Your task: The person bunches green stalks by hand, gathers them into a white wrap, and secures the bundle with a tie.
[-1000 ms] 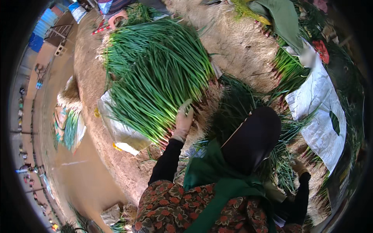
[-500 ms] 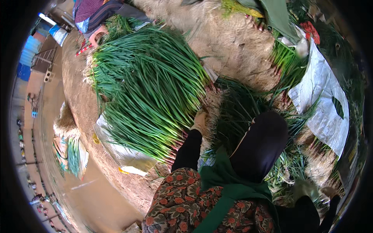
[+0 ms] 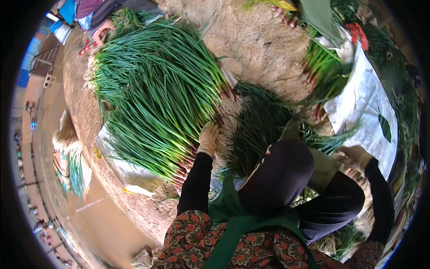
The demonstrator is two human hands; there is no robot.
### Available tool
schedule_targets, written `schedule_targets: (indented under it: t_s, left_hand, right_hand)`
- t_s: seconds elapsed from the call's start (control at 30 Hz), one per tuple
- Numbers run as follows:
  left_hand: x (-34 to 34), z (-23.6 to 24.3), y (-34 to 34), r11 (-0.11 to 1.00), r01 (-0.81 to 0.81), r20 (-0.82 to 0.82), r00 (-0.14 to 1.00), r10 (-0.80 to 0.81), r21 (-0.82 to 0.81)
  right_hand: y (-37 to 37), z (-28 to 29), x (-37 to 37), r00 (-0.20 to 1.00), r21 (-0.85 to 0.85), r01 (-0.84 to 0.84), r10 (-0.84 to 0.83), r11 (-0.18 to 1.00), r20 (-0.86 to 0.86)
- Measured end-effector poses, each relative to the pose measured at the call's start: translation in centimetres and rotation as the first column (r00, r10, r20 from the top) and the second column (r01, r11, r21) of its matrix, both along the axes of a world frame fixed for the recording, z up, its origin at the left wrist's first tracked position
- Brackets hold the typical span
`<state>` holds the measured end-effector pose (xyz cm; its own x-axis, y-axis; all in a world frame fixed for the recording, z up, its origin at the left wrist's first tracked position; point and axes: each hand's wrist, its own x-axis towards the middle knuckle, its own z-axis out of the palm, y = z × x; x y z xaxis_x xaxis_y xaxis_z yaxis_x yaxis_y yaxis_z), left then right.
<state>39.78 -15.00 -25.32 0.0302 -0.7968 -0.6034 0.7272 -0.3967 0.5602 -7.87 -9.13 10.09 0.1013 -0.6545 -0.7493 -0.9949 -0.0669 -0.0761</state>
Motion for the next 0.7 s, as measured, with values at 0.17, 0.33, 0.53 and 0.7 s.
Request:
schedule_targets:
  t_s: [0.17,0.33,0.53,0.7]
  left_hand:
    - [3.0,-1.2,0.1,0.992,-0.106,0.002,0.994,0.106,-0.069]
    - [-0.5,-1.4,-5.2,1.0,-0.027,0.516,0.856,0.018,0.011]
    - [-2.3,0.5,-11.6,0.99,-0.06,0.363,0.932,0.011,0.124]
    - [-5.1,2.5,-15.3,0.959,0.22,0.064,0.97,-0.235,0.18]
  right_hand:
    - [-10.6,-11.8,9.8,0.911,-0.05,-0.049,0.065,0.998,0.406]
    - [-17.6,-19.9,18.6,0.732,-0.207,-0.228,0.307,0.952,0.608]
    - [-23.2,-29.7,23.9,0.435,0.174,0.396,-0.351,0.902,0.829]
    - [-24.2,-36.2,26.8,0.463,0.013,0.536,-0.307,0.844,0.832]
